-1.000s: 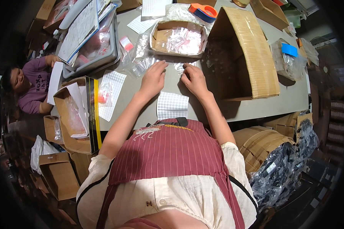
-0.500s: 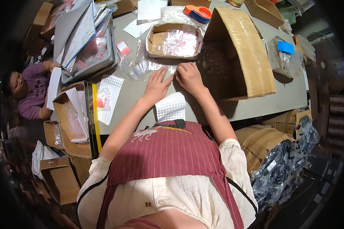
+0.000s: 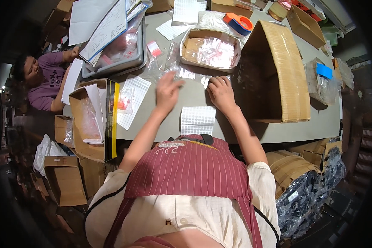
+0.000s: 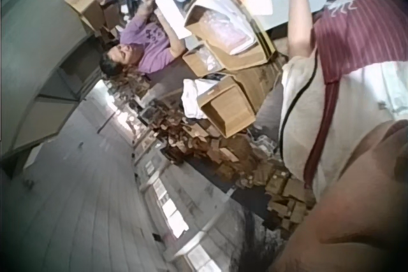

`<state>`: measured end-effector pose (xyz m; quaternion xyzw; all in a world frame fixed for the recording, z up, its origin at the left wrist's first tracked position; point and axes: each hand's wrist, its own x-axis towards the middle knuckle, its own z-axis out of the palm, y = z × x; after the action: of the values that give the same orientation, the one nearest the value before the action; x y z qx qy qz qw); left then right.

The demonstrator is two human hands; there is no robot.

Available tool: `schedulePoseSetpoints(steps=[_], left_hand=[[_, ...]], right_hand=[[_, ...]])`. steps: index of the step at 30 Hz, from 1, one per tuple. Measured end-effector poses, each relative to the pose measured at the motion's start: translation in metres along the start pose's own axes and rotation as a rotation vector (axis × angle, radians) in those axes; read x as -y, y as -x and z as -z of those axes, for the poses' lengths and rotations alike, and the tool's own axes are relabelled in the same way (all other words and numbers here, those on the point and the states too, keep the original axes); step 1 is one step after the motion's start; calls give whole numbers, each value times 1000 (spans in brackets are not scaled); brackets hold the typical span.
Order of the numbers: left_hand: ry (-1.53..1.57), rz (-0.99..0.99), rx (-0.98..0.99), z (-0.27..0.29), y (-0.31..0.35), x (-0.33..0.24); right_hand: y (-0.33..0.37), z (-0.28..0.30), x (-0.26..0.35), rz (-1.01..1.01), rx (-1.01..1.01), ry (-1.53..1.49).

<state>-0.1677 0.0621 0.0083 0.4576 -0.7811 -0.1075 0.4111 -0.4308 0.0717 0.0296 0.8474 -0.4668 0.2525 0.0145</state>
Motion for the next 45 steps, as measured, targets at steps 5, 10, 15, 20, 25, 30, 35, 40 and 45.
schedulePoseSetpoints(steps=[5,10,15,20,25,30,35,40,45], left_hand=[[-419,306,-164,48,5,54],[-500,354,-67,55,13,78],[-597,365,-56,60,2,73],[-688,413,-29,56,-18,71],[-698,475,-89,51,-22,84],[-678,579,-172,41,-34,84],[-627,617,-266,36,-32,86],[-640,619,-296,25,-18,73],[-572,800,-266,25,-25,66]], right_hand=[[24,3,12,-144,-46,-16],[35,-9,16,-169,-81,-40],[41,-6,18,-193,-89,-74],[43,-6,19,-184,-109,-75],[43,-9,20,-197,-114,-65],[43,-11,19,-200,-115,-45],[44,-11,19,-215,-99,-58],[44,-13,19,-205,-105,-62],[46,-14,17,-205,-109,-66]])
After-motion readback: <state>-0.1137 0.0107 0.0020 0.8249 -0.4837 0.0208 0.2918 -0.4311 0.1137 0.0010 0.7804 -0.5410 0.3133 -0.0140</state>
